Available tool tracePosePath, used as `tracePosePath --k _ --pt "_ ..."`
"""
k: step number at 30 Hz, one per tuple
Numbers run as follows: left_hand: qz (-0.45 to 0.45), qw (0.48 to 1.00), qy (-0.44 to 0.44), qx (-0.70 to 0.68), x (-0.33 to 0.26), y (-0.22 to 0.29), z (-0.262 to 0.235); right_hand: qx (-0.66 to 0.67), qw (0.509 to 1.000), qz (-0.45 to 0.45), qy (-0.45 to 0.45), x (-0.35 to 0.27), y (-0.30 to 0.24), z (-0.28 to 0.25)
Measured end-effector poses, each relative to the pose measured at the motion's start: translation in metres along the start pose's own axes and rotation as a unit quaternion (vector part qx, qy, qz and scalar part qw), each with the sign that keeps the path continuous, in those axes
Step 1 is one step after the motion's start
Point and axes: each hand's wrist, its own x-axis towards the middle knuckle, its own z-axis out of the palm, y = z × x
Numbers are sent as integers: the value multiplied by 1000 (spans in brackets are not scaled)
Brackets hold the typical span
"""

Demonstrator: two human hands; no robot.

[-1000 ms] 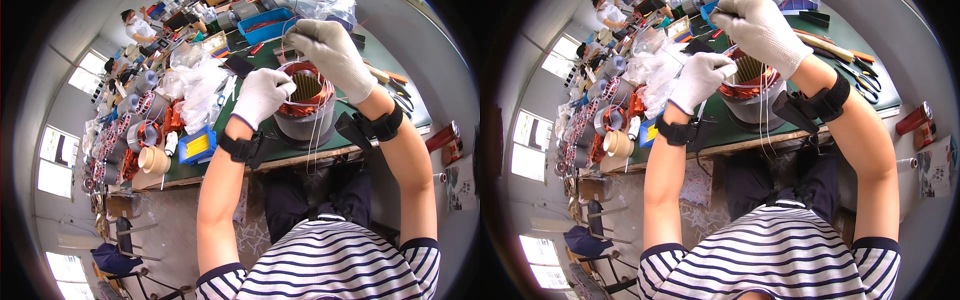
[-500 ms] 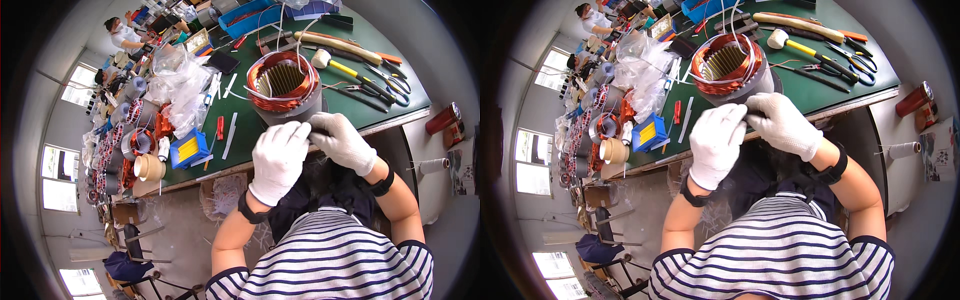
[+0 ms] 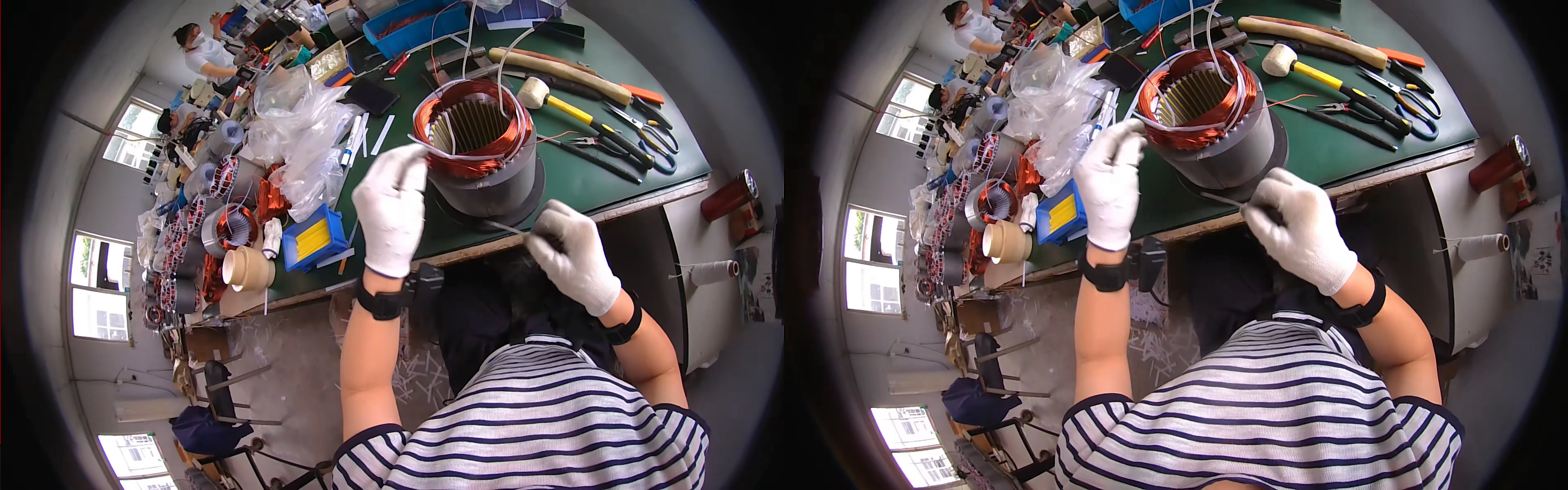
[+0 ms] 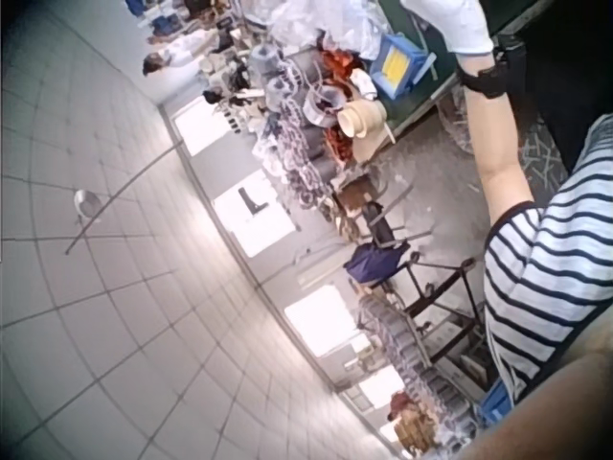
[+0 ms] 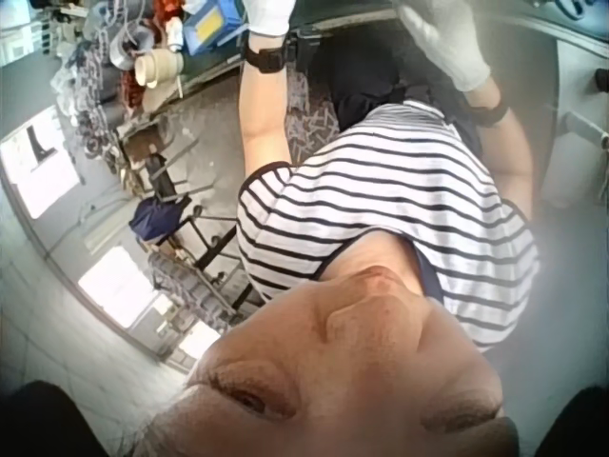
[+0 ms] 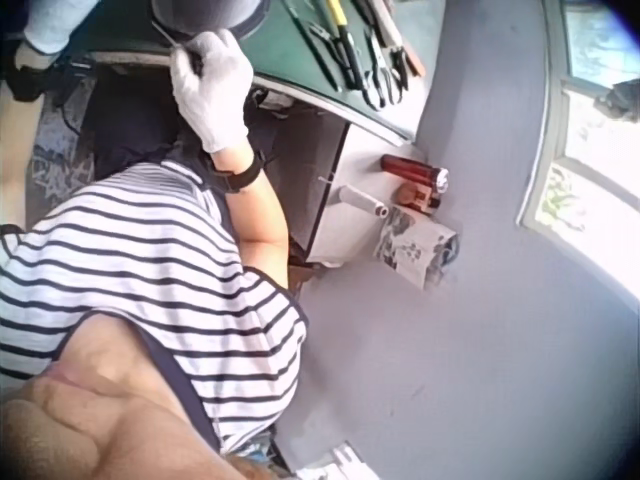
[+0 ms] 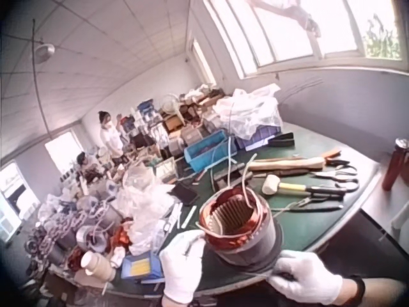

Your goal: Tie off and secure copper windings on a motor stator using string and various hand tools.

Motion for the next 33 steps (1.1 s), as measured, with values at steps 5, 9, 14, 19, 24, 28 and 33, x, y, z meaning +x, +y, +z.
tracePosePath --k 5,9,14,19,24,28,33 --pt "259 949 -33 177 -14 31 27 193 974 -100 -62 5 -11 3" --pt "230 963 -53 133 -6 28 24 241 966 86 41 35 11 13" --pt "202 931 -229 201 33 18 -6 128 988 10 80 33 13 19" --pt "119 942 -295 104 47 9 -9 -18 996 -7 90 27 -1 24" --pt "120 938 -251 206 32 35 7 -145 980 -20 133 33 4 27" --pt "151 937 -240 201 30 44 7 -166 966 -47 193 40 14 29" --pt "289 836 -196 424 41 70 24 -163 968 -59 181 34 23 10"
